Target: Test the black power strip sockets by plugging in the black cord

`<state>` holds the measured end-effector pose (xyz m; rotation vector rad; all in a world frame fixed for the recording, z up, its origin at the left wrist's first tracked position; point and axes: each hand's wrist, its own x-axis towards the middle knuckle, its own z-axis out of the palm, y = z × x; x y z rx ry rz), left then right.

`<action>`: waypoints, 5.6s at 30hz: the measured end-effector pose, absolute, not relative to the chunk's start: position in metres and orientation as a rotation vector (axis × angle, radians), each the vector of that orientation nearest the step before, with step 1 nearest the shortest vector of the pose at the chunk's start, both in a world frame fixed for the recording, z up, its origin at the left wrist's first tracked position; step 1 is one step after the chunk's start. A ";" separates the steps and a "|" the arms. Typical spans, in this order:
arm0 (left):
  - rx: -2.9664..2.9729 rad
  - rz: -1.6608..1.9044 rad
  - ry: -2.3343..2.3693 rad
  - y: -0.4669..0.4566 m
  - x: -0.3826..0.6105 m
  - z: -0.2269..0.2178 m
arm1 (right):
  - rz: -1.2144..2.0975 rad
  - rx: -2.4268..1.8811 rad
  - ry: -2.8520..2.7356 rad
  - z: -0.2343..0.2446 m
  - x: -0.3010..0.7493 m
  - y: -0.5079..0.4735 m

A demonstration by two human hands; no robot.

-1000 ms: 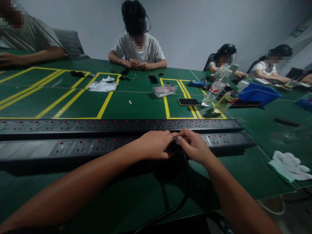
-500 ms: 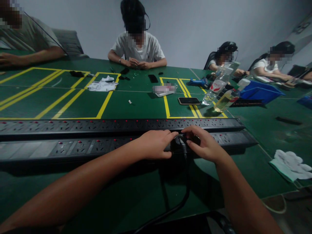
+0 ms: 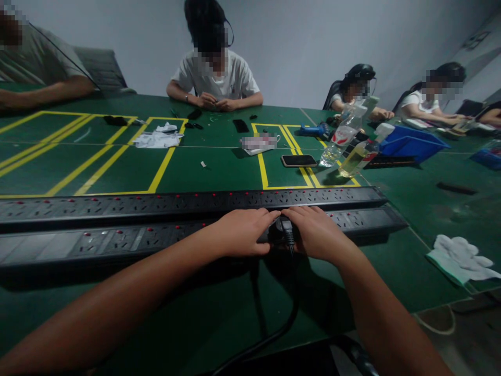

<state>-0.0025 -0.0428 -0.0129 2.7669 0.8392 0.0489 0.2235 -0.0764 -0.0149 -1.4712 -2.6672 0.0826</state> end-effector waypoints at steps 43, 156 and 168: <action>2.928 0.041 0.958 -0.061 0.021 -0.016 | 0.621 -1.578 -2.286 0.011 0.246 -0.079; 2.763 -0.028 0.917 -0.049 -0.010 -0.006 | 0.169 -1.458 -2.610 -0.007 0.247 -0.073; 2.758 -0.096 0.913 -0.051 -0.015 -0.002 | 0.318 -1.462 -2.635 -0.003 0.261 -0.064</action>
